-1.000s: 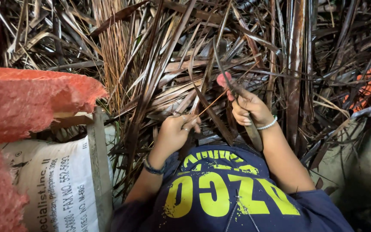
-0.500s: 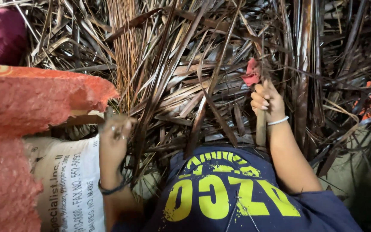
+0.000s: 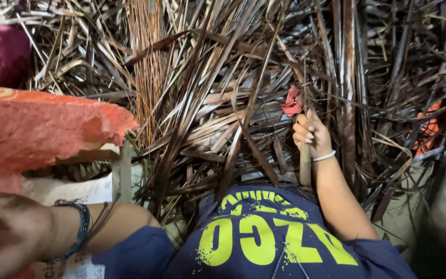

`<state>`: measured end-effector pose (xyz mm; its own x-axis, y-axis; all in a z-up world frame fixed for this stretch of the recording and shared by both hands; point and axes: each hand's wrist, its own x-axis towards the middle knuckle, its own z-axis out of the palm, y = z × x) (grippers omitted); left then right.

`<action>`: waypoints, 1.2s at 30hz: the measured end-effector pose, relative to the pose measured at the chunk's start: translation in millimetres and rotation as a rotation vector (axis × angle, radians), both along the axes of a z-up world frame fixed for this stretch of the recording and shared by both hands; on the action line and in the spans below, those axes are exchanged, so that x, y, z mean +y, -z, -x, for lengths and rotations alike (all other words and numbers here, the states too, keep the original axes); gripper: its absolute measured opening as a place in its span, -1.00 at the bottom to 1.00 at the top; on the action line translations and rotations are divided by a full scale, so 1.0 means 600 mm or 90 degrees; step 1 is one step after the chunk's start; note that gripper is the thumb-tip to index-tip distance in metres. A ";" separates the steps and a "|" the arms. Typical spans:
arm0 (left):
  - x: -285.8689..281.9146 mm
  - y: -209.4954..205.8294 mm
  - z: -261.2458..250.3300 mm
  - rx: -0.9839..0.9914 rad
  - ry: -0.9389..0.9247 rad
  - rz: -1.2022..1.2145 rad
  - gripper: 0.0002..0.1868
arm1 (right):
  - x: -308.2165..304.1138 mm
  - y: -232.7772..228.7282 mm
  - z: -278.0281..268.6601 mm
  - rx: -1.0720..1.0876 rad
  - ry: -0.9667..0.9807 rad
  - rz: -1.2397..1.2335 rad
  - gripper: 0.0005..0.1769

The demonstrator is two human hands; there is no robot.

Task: Stripping leaves or fibers from long plant stalks using a small knife

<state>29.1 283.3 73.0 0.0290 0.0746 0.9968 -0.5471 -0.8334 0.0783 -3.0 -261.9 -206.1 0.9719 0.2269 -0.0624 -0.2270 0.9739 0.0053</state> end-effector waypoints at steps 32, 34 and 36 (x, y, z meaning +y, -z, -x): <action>-0.424 0.276 -0.241 0.760 0.323 -0.091 -0.56 | -0.006 0.025 -0.009 -0.026 0.020 0.119 -0.68; -0.517 0.232 -0.176 0.849 0.512 -0.078 -0.52 | 0.015 -0.011 -0.010 -0.032 0.043 0.184 -0.71; -0.603 0.200 -0.113 0.925 0.708 -0.057 -0.49 | 0.020 -0.027 -0.007 -0.039 0.063 0.254 -0.71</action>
<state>96.8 -78.7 -47.0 0.7672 -0.6262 0.1391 -0.3318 -0.2019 0.9215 1.2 -249.8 -189.8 0.9925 0.1013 -0.0682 -0.1199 0.9137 -0.3882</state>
